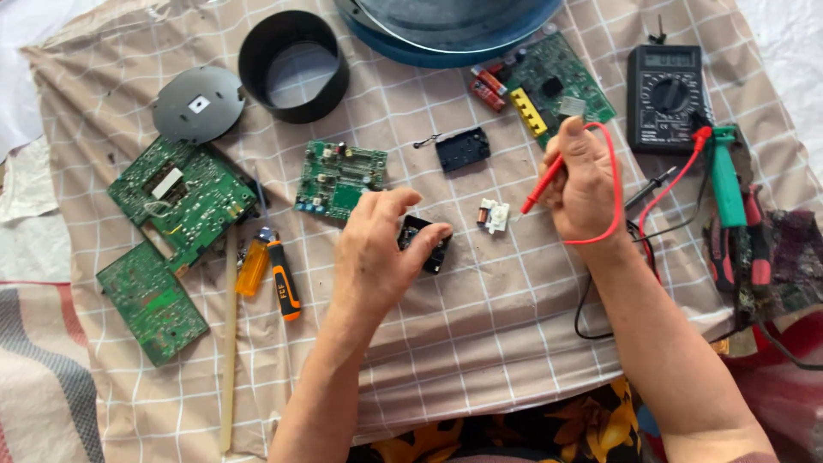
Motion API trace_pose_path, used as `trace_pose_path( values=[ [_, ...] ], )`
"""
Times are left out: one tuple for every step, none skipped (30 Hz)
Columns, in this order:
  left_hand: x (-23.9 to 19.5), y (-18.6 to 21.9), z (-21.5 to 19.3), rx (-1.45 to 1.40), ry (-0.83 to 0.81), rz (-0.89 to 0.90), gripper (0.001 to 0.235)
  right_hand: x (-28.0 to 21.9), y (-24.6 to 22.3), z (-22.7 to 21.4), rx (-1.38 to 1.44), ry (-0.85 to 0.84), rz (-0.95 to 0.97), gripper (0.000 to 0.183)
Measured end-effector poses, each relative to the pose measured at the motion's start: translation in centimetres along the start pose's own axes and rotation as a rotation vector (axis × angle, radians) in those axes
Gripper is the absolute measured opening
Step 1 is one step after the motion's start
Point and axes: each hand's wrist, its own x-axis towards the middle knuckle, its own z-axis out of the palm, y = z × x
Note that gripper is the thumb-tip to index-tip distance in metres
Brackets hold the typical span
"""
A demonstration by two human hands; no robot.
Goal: The person disassembles a small black electronic component, removes a white connector, and uses a multimeter to test the connector's terminals. They also use a screwdriver to manipulate parts inside the component housing.
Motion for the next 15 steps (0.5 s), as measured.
trace_pose_path(
  values=[
    [-0.1, 0.2, 1.0, -0.003, -0.008, 0.005, 0.045, -0.3, -0.1, 0.0, 0.000, 0.009, 0.000, 0.049],
    [-0.2, 0.3, 1.9, -0.015, 0.029, 0.089, 0.044, -0.4, -0.1, 0.1, -0.027, 0.030, -0.033, 0.049],
    [-0.2, 0.5, 2.7, -0.027, 0.065, 0.173, 0.043, -0.6, -0.2, 0.3, -0.054, 0.051, -0.065, 0.049],
    [-0.1, 1.0, 3.0, -0.029, 0.060, 0.177, 0.043, -0.5, -0.2, 0.4, -0.053, 0.057, -0.066, 0.049],
    [-0.1, 1.5, 3.2, 0.038, 0.004, 0.240, 0.046, -0.5, -0.2, 0.4, -0.064, 0.064, -0.072, 0.050],
    [-0.2, 2.1, 3.5, 0.104, -0.045, 0.297, 0.049, -0.4, -0.2, 0.4, -0.081, 0.062, -0.078, 0.051],
    [-0.1, 2.8, 4.1, 0.102, -0.042, 0.296, 0.049, -0.4, -0.4, 0.3, -0.084, 0.060, -0.079, 0.051],
    [0.0, 3.5, 4.6, 0.131, -0.044, 0.314, 0.055, -0.3, -0.6, 0.4, -0.054, 0.063, -0.049, 0.051],
    [0.0, 4.2, 5.2, 0.161, -0.046, 0.332, 0.061, -0.3, -0.7, 0.4, -0.024, 0.065, -0.018, 0.052],
    [-0.1, 4.1, 6.0, 0.164, -0.046, 0.331, 0.061, -0.1, -0.7, 0.2, -0.022, 0.063, -0.018, 0.052],
    [-0.2, 4.1, 6.8, 0.209, -0.081, 0.294, 0.062, 0.0, -0.7, 0.1, 0.021, 0.059, -0.006, 0.052],
    [-0.1, 4.1, 7.6, 0.257, -0.116, 0.261, 0.064, 0.2, -0.7, 0.0, 0.069, 0.056, 0.002, 0.052],
    [0.0, 3.8, 7.9, 0.263, -0.114, 0.265, 0.064, 0.4, -0.5, -0.1, 0.075, 0.054, -0.001, 0.052],
    [0.1, 3.7, 8.3, 0.277, -0.120, 0.280, 0.058, 0.5, -0.4, -0.4, 0.091, 0.049, 0.003, 0.052],
    [0.2, 3.6, 8.7, 0.291, -0.125, 0.295, 0.053, 0.7, -0.3, -0.7, 0.107, 0.043, 0.007, 0.052]
  ],
)
